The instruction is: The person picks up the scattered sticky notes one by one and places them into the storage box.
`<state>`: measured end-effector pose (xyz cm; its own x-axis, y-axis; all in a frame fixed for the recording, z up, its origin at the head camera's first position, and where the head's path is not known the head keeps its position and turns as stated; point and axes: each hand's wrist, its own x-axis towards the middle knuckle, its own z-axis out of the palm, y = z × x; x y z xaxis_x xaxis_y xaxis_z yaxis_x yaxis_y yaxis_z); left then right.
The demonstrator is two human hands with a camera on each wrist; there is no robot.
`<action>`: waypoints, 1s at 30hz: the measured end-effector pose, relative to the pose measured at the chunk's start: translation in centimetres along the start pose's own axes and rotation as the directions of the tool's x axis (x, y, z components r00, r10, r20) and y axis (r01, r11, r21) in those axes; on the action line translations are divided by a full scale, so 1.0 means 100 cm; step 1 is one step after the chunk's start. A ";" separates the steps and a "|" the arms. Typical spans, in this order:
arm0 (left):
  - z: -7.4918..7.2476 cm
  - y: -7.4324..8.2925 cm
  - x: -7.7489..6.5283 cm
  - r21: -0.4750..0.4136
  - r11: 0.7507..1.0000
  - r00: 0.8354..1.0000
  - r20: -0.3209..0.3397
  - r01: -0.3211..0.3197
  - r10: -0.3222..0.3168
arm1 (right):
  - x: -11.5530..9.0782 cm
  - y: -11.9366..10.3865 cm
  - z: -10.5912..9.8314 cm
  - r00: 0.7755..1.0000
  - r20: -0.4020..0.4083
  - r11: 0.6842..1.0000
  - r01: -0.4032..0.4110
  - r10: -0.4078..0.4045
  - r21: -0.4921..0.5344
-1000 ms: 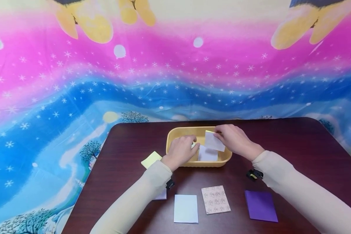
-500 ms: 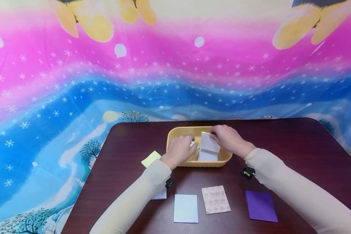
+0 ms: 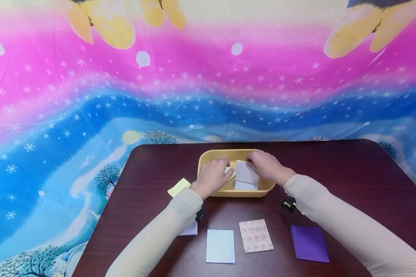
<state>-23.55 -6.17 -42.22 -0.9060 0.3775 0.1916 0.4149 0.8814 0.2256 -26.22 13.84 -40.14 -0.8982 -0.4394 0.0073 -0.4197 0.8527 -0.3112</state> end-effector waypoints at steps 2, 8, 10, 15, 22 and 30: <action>0.000 0.000 0.000 0.001 1.000 1.000 0.003 0.001 -0.001 | 0.001 0.002 0.001 1.000 0.001 1.000 -0.006 0.006 0.004; 0.002 0.000 0.001 0.004 1.000 1.000 0.019 0.008 -0.008 | 0.004 0.006 0.005 0.999 0.029 1.000 -0.026 0.026 0.005; 0.003 0.000 0.001 0.006 1.000 1.000 0.026 0.010 -0.010 | 0.005 0.007 0.006 0.998 0.043 0.999 -0.044 0.044 0.007; 0.003 0.000 0.001 0.003 1.000 0.999 0.031 0.015 -0.015 | 0.006 0.008 0.008 0.995 0.065 0.996 -0.082 0.080 0.023; 0.003 0.001 0.001 -0.009 1.000 0.999 0.036 0.023 -0.023 | 0.005 0.008 0.009 0.995 0.076 0.997 -0.072 0.070 0.014; 0.002 0.002 0.002 0.000 1.000 0.999 0.044 0.025 -0.025 | 0.005 0.007 0.007 0.996 0.062 0.998 -0.065 0.064 0.006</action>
<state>-23.69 -5.87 -42.32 -0.9187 0.3679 0.1436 0.3926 0.8905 0.2298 -26.84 14.01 -41.00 -0.9135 -0.4003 -0.0722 -0.3596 0.8777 -0.3168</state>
